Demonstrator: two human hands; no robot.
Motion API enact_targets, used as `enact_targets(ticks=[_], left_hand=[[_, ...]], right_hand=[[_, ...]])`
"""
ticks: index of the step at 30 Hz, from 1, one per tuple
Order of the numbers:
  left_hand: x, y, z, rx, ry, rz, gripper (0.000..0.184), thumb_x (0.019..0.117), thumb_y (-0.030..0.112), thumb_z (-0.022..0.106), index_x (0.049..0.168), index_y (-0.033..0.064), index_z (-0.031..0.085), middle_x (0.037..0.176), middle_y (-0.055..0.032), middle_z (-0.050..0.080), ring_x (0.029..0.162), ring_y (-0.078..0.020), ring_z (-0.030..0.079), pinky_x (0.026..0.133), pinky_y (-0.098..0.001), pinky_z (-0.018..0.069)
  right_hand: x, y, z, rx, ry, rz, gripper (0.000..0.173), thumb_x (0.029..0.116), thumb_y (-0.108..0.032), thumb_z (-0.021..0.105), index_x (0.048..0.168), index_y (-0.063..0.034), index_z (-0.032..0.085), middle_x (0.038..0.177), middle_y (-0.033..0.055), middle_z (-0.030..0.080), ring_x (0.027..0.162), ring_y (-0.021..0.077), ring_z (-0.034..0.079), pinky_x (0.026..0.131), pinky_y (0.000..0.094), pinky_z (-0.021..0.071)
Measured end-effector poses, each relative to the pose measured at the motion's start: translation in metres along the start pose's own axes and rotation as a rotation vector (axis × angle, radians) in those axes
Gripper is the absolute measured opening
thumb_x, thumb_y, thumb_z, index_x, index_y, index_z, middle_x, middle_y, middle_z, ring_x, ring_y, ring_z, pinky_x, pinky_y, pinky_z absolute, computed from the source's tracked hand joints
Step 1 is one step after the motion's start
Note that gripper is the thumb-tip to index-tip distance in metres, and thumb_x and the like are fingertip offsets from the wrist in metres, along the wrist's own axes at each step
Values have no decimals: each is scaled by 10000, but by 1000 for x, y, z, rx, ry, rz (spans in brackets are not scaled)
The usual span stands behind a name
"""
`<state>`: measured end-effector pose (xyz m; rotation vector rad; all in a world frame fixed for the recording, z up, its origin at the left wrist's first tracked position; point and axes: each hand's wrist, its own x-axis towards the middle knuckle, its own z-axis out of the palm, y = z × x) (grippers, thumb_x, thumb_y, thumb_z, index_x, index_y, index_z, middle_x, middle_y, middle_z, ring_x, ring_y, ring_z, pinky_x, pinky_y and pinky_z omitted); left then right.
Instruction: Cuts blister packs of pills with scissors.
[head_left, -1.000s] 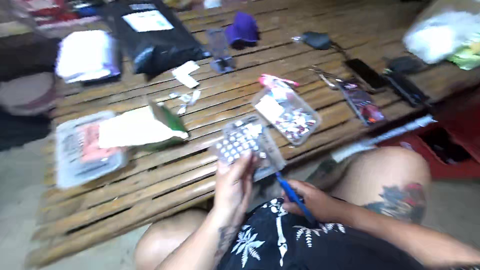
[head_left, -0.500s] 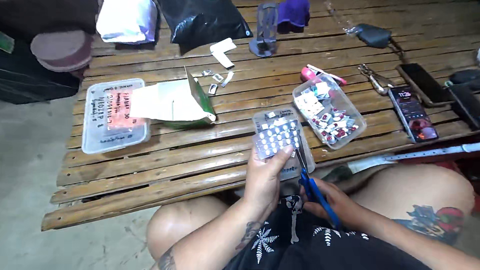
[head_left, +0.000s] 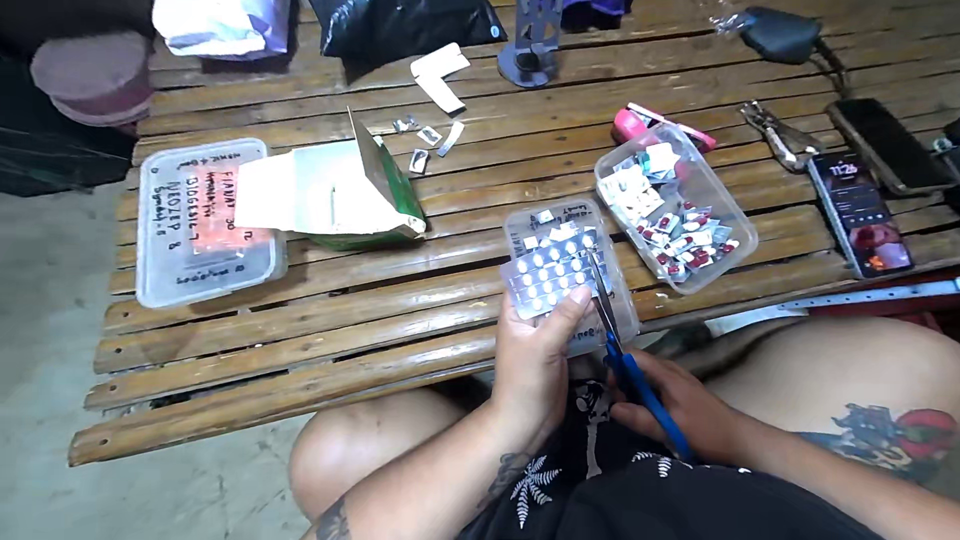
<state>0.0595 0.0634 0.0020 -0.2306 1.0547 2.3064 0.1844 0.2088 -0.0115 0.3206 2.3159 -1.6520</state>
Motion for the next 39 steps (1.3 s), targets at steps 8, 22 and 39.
enact_targets(ticks=[8, 22, 39], left_hand=[[-4, -4, 1, 5, 5, 9, 484, 912, -67, 660, 1345, 60, 486, 1045, -146, 720, 916, -213, 733, 887, -355, 602], [-4, -6, 0, 7, 10, -3, 490, 913, -55, 667, 1355, 67, 492, 1088, -140, 713, 956, -216, 725, 916, -362, 591], [-4, -6, 1, 12, 21, -28, 420, 944, -56, 630, 1329, 56, 503, 1077, -140, 715, 939, -211, 730, 917, -359, 592]], right_hand=[[-2, 4, 1, 9, -5, 7, 434, 908, -525, 684, 1013, -108, 623, 798, -89, 579, 705, -66, 538, 631, 123, 455], [0, 5, 4, 22, 21, 5, 394, 923, -513, 679, 984, -128, 617, 769, -103, 571, 675, -73, 525, 610, 121, 445], [-1, 11, 3, 2, 64, -30, 363, 938, -478, 673, 919, -121, 609, 731, -91, 555, 643, -60, 512, 581, 131, 428]])
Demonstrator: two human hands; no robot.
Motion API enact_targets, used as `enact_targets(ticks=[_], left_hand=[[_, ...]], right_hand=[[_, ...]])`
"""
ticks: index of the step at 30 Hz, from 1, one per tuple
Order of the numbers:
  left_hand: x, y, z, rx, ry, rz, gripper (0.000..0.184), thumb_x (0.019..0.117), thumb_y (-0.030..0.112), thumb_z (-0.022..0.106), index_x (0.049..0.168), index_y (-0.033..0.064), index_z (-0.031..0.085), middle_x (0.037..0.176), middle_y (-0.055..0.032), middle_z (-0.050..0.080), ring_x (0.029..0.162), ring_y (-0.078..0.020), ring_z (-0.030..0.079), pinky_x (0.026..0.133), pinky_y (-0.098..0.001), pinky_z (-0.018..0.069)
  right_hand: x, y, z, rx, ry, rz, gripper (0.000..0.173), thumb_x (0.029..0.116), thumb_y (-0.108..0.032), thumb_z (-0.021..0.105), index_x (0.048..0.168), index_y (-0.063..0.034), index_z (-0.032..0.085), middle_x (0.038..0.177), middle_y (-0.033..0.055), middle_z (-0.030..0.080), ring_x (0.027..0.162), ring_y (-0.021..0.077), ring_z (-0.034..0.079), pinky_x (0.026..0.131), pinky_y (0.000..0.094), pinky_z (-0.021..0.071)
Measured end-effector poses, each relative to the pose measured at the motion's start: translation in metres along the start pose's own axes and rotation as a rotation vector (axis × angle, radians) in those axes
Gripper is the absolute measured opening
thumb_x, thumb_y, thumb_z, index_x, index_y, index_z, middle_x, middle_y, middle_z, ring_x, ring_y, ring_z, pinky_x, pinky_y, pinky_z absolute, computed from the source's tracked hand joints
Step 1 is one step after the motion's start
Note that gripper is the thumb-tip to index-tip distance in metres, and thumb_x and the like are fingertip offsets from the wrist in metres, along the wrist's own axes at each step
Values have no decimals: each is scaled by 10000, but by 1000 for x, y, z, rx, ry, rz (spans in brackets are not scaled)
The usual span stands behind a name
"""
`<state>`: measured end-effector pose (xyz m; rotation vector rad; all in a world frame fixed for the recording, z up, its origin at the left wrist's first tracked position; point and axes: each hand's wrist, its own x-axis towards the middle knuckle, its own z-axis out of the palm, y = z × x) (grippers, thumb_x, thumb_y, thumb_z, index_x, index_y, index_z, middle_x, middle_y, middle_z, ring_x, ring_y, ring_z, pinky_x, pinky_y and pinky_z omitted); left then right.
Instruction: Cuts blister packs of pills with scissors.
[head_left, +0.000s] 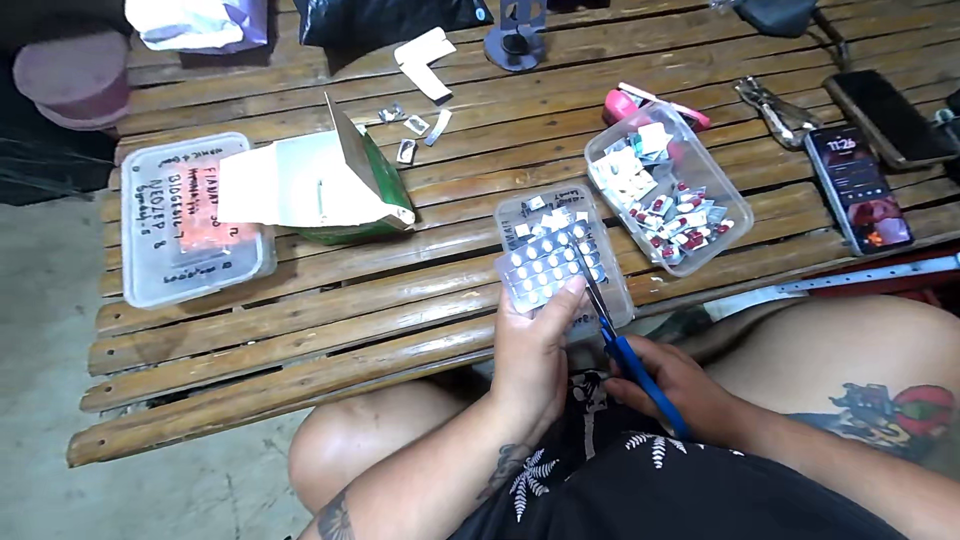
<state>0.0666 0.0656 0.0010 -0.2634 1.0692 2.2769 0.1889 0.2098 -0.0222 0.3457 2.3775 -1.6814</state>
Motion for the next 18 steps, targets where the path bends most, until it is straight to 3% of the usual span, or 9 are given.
enact_targets(ticks=[18], left_hand=[[-2, -1, -1, -25, -29, 16, 411, 947, -58, 617, 1323, 61, 502, 1073, -129, 710, 930, -195, 724, 915, -350, 589]], right_hand=[[-1, 3, 5, 40, 22, -52, 322, 953, -444, 671, 892, -137, 596, 701, -106, 535, 610, -69, 489, 554, 121, 408]])
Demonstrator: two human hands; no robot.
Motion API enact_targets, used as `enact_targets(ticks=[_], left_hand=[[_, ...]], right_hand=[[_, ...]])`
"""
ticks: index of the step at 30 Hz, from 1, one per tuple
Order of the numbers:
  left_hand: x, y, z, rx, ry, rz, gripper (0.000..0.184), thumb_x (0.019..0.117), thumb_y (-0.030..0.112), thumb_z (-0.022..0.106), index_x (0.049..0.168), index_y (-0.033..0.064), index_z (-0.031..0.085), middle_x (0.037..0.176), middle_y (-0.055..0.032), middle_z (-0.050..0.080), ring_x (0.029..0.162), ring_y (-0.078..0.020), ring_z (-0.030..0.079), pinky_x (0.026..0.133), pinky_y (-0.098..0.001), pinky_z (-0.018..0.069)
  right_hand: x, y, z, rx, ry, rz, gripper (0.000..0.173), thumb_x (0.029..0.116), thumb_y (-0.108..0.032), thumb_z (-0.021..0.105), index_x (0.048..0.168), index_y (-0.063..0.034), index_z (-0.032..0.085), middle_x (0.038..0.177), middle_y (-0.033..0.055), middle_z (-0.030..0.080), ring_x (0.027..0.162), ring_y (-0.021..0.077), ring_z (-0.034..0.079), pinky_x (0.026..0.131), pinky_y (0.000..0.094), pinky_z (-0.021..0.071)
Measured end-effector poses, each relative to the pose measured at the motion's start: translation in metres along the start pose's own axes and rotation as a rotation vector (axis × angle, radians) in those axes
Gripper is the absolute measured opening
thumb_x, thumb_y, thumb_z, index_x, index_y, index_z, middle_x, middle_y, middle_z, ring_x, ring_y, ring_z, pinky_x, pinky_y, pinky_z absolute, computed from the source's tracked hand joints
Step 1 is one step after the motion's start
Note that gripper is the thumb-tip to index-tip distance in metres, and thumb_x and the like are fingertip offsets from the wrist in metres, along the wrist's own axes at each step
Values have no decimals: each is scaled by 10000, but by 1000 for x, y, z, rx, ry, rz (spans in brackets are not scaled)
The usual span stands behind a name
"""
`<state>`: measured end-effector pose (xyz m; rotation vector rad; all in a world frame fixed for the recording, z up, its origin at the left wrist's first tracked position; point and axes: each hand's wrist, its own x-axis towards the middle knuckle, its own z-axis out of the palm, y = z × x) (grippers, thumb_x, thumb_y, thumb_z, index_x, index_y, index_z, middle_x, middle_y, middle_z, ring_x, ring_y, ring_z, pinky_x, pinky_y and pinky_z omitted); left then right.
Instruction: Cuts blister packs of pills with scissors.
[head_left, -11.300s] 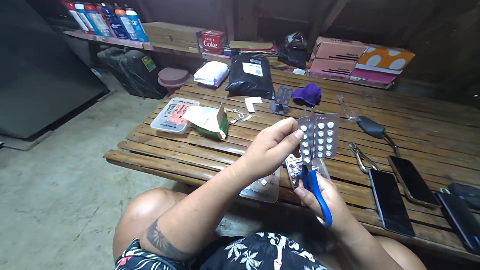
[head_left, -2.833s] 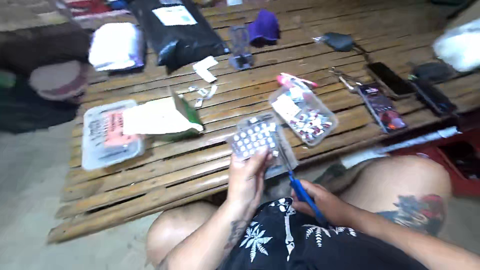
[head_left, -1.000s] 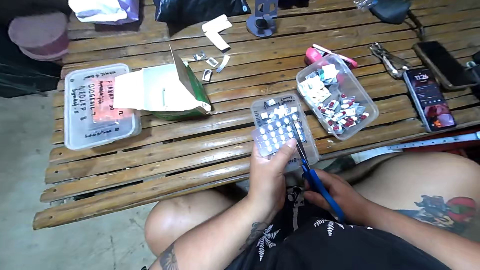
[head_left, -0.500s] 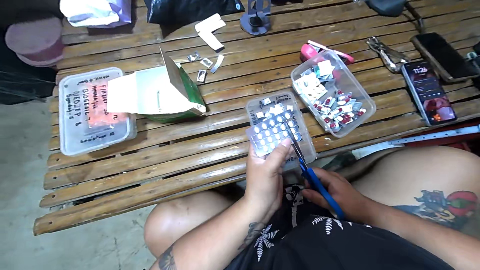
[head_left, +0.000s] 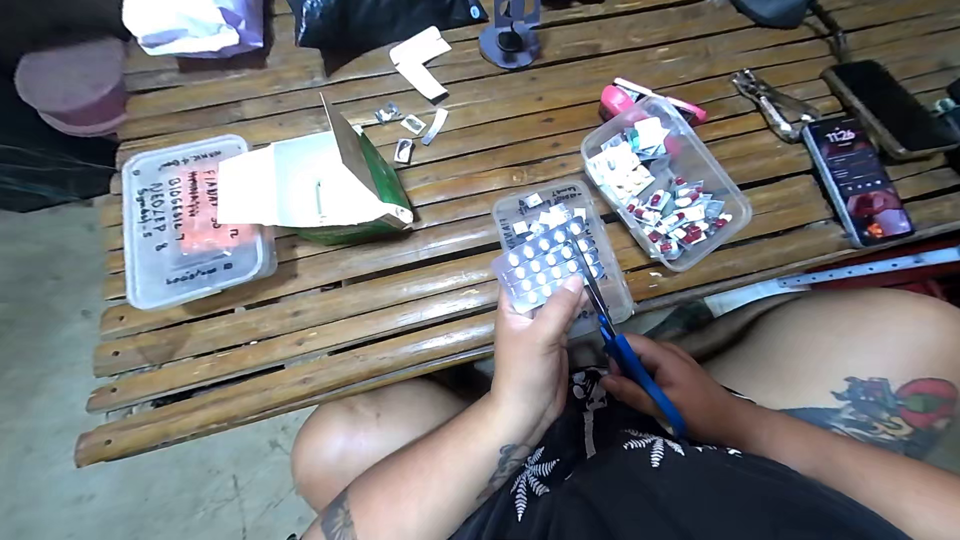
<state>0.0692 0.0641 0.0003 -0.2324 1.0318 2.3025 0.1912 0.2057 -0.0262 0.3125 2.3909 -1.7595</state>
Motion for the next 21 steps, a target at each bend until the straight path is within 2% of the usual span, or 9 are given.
enact_targets(ticks=[14, 21], left_hand=[[-1, 1, 2, -6, 22, -22, 353, 962, -60, 603, 1289, 46, 523, 1050, -134, 713, 907, -193, 727, 903, -339, 591], [1, 1, 2, -10, 50, -44, 385, 966, -61, 603, 1319, 53, 502, 1077, -142, 705, 934, -207, 727, 912, -341, 589]], right_hand=[[2, 0, 1, -56, 9, 27, 315, 967, -431, 643, 857, -144, 577, 664, -104, 497, 575, -56, 459, 526, 135, 379], [3, 0, -1, -99, 13, 33, 329, 966, -444, 638, 858, -139, 582, 659, -101, 496, 575, -52, 462, 528, 139, 379]])
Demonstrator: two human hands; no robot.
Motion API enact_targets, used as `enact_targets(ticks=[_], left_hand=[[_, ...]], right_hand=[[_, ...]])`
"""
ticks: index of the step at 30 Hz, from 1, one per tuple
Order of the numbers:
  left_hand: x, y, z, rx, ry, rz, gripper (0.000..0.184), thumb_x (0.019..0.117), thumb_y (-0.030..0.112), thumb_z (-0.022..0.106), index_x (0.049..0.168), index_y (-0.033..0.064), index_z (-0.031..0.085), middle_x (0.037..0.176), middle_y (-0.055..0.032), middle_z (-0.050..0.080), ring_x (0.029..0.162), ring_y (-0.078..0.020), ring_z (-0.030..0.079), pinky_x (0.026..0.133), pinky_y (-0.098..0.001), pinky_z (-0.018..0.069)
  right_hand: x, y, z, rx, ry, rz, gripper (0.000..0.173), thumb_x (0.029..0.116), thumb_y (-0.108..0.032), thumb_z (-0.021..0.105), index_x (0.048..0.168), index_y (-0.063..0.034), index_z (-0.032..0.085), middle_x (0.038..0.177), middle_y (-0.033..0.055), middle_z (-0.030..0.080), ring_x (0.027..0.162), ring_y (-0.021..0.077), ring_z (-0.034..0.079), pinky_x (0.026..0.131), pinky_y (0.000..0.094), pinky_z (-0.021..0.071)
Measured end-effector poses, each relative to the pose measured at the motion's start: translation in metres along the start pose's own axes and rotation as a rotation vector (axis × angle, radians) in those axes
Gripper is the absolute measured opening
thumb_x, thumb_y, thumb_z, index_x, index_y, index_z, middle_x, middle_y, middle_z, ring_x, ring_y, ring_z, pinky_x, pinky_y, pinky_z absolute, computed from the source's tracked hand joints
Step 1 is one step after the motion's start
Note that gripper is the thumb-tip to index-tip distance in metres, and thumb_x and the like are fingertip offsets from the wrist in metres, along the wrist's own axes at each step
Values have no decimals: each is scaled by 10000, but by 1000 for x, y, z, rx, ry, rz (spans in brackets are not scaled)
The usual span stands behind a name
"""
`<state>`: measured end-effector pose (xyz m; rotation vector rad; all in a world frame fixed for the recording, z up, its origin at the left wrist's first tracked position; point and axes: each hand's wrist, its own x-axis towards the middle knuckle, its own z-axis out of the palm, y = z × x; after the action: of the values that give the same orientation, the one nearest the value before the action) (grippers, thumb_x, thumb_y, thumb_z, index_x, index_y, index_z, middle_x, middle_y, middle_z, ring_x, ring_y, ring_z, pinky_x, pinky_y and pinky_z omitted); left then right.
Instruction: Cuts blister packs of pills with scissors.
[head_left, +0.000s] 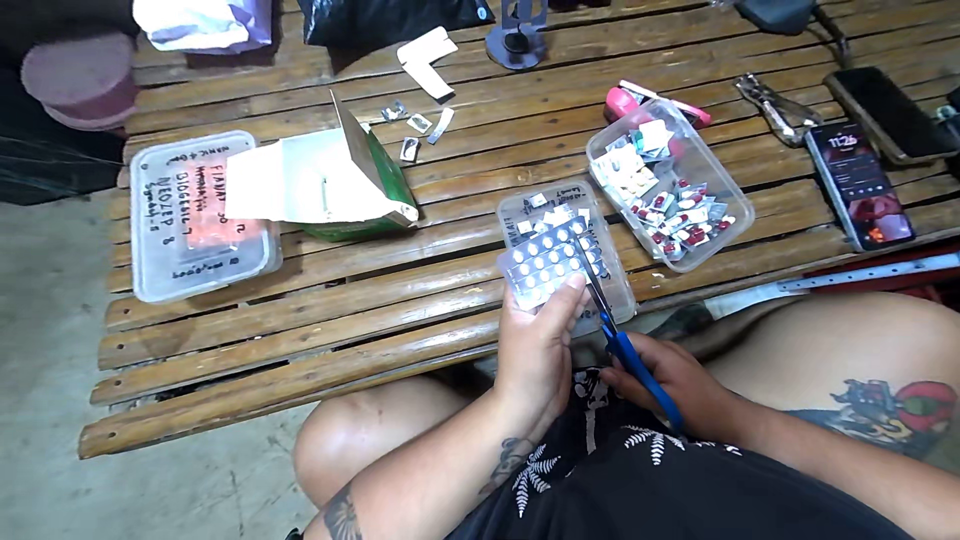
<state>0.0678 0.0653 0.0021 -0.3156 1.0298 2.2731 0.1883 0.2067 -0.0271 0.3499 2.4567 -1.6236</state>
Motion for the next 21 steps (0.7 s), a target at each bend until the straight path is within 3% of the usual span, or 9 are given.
enact_targets(ticks=[8, 15, 21], left_hand=[[3, 7, -1, -51, -65, -11, 362, 1015, -5, 548, 1363, 68, 481, 1182, -157, 669, 1031, -245, 708, 947, -386, 582], [4, 5, -4, 114, -82, 90, 424, 940, -14, 657, 1331, 48, 505, 1103, -149, 708, 951, -234, 728, 905, -403, 602], [4, 4, -5, 150, -98, 110, 419, 936, -1, 661, 1325, 43, 513, 1093, -151, 712, 961, -235, 726, 906, -406, 599]], right_hand=[[-2, 0, -2, 26, 14, 16, 325, 963, -446, 646, 871, -138, 597, 673, -100, 513, 583, -54, 472, 535, 138, 390], [-4, -1, -3, 88, -11, -1, 318, 965, -448, 651, 885, -144, 600, 684, -112, 519, 595, -70, 476, 543, 121, 394], [-4, -2, -3, 125, -26, 2, 305, 957, -435, 670, 898, -145, 600, 698, -116, 532, 604, -73, 487, 549, 112, 402]])
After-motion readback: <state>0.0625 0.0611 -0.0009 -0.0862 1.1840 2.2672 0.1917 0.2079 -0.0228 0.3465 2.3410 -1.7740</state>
